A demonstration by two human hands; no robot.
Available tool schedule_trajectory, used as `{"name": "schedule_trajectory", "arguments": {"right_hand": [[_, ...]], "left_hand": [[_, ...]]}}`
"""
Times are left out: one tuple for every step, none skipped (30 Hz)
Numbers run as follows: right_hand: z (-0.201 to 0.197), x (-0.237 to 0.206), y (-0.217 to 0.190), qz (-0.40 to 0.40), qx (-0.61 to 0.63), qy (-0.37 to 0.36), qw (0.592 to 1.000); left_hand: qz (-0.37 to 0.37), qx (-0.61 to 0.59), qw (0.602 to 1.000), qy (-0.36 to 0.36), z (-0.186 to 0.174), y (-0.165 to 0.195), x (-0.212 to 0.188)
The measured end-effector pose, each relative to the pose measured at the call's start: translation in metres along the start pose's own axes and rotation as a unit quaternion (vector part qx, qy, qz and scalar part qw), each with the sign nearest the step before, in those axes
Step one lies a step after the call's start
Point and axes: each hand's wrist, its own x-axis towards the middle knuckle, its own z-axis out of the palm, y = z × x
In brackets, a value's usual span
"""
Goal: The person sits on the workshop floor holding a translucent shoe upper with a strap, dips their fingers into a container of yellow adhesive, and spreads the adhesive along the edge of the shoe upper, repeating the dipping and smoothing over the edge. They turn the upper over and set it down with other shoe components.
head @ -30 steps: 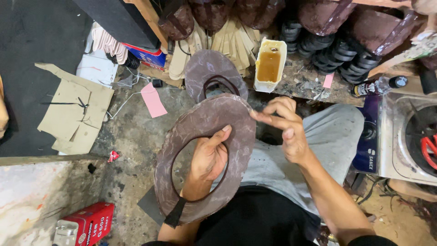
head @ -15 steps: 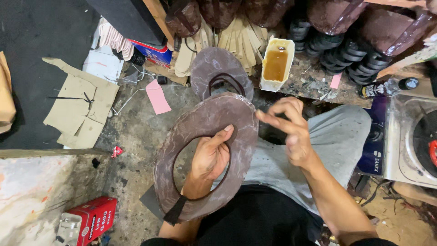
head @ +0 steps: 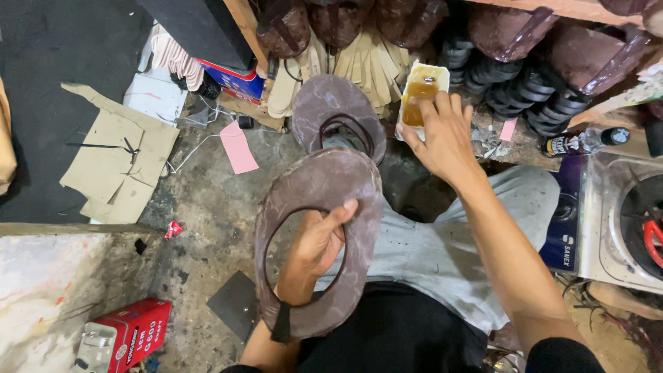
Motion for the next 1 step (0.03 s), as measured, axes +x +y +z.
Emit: {"name": "schedule_trajectory", "arguments": {"right_hand": [[0.0092, 0.0074, 0.0084, -0.006, -0.050, 0.004, 0.999]], "left_hand": [[-0.009, -0.030, 0.998, -0.053, -0.0036, 0.0034, -0.0016]]}}
